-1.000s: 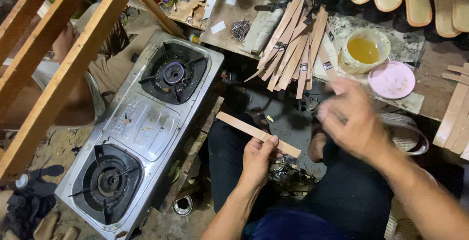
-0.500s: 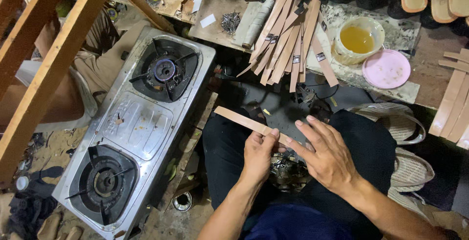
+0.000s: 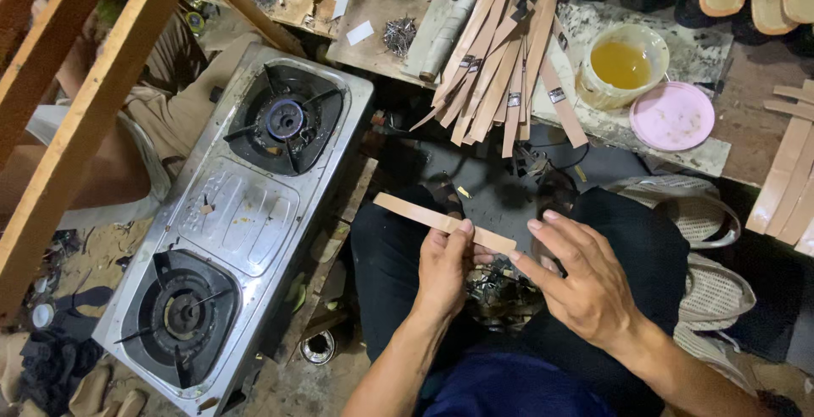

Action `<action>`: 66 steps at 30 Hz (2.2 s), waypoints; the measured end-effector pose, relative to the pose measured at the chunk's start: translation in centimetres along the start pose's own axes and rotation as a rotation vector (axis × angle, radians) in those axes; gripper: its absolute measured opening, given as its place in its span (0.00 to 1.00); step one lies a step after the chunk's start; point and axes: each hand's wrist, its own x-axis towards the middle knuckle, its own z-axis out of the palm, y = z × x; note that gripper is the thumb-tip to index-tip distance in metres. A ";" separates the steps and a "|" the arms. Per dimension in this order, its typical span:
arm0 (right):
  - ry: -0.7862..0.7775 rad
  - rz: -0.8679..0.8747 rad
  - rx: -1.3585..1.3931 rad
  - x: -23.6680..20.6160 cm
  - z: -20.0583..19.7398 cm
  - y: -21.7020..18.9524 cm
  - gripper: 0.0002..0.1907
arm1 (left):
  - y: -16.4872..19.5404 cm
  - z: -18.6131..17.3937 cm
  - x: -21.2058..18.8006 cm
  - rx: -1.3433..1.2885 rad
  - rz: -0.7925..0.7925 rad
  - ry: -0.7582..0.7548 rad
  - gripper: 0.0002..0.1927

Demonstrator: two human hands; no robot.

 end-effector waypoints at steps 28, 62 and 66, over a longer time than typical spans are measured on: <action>-0.062 0.142 -0.082 0.4 0.4 0.6 0.26 | -1.5 0.2 -0.6 0.261 0.037 -0.076 0.10; 0.812 0.987 0.643 -12.1 -8.4 11.0 0.56 | -3.5 1.8 -4.9 0.844 -0.233 -0.418 0.13; 1.155 1.062 0.647 -16.2 -10.9 18.2 0.58 | -4.6 0.9 -5.0 0.823 -0.273 -0.407 0.13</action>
